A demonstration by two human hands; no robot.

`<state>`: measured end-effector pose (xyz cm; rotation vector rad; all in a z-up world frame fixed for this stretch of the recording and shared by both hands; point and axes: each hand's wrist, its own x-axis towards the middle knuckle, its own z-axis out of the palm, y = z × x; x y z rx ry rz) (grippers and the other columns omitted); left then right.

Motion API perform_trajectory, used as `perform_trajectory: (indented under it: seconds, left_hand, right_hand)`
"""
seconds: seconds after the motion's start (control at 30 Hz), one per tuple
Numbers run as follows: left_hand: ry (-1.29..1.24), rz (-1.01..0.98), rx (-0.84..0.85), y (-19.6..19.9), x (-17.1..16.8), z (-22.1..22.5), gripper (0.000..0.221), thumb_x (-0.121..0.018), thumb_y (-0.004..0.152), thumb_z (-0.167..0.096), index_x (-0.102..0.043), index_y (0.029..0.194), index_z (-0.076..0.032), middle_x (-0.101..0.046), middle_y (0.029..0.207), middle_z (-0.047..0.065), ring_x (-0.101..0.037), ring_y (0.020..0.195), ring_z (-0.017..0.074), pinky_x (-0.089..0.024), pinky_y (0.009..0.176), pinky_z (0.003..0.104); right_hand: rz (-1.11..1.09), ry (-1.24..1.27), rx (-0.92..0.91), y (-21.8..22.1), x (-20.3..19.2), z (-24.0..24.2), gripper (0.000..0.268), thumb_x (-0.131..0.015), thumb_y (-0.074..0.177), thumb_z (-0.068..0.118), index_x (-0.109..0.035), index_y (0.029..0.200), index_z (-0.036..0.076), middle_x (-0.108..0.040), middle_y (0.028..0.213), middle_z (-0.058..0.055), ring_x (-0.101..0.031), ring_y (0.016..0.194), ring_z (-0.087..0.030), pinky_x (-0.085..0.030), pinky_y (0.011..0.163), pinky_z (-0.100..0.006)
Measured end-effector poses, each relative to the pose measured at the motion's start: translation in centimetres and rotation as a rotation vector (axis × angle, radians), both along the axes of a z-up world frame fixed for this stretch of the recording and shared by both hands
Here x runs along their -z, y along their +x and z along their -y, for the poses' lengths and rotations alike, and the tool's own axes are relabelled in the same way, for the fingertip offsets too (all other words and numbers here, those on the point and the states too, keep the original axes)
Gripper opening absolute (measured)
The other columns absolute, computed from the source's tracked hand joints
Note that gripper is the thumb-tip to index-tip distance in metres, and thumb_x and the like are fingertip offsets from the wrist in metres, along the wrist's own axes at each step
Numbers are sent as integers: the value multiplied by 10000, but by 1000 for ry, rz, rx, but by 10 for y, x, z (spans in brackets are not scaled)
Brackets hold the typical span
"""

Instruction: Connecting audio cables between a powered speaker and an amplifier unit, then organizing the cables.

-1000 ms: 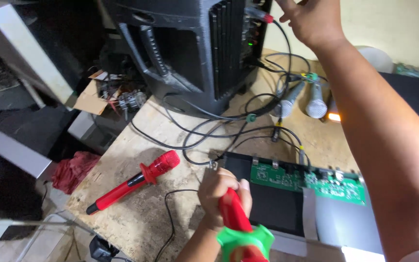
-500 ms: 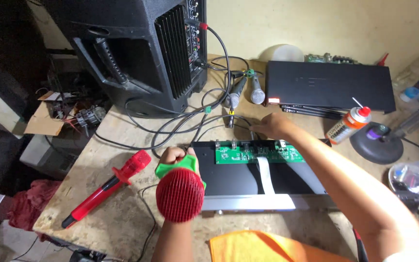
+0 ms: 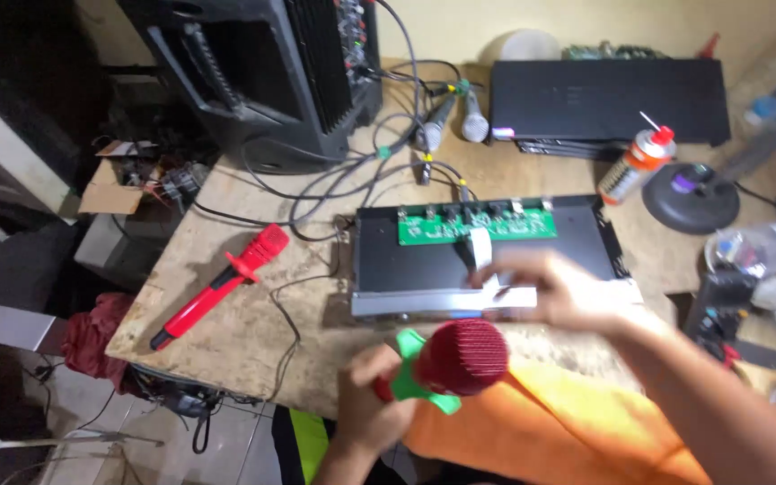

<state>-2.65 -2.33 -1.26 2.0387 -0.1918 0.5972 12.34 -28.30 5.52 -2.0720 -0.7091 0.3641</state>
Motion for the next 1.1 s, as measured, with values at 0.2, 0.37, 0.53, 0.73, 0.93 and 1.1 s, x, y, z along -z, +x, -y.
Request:
perform_trajectory:
  seconds: [0.2,0.37,0.53,0.73,0.93,1.1]
  left_hand:
    - [-141,-50,283,-48,16,91,89,-676,681,-42,-681,769,-51,-729,792,140,-718,666,285,-561,617,391]
    - [-10,-67,422,-59,10,109,198,-719,768,-133,-569,891,-89,-552,718,35,-559,628,229,-476,596,369]
    - [194,-257,242,-64,27,56,468,-707,828,-545,-683,1083,-154,-722,1038,19,-689,1000,223,-551,842,382]
    - [151,-114,-12,-62,40,21,171,-732,893,-267,-682,873,-104,-700,791,11,-664,686,163,-534,627,319]
    - [57,-163,-58,-55,48,23,151,-622,976,-239,-676,990,-99,-692,864,28,-656,718,148,-541,612,293]
    - [63,-216,-55,-46,52,23,232,-561,1001,-308,-651,1097,-117,-687,989,52,-681,749,152,-551,553,264]
  right_hand:
    - [-219,316,-54,-177,51,13,494,-819,866,365,-702,1247,73,-756,1230,-49,-697,1118,-161,-550,1003,-331]
    - [-95,412,260,-207,61,31,334,-664,944,206,-699,1233,42,-728,1228,-77,-698,1170,-229,-520,1052,-380]
    - [-141,33,362,-191,48,63,131,-659,941,259,-686,985,140,-631,686,-11,-558,576,-157,-439,551,-319]
    - [-267,-325,183,-167,41,49,183,-690,917,253,-627,1080,202,-661,794,-19,-568,646,-162,-387,628,-296]
    - [-8,-355,31,-153,96,29,429,-742,841,270,-641,1235,134,-643,1014,-24,-653,807,-220,-508,690,-354]
    - [187,-411,38,-149,115,21,416,-760,809,308,-692,1180,130,-705,980,-63,-646,891,-262,-527,669,-412]
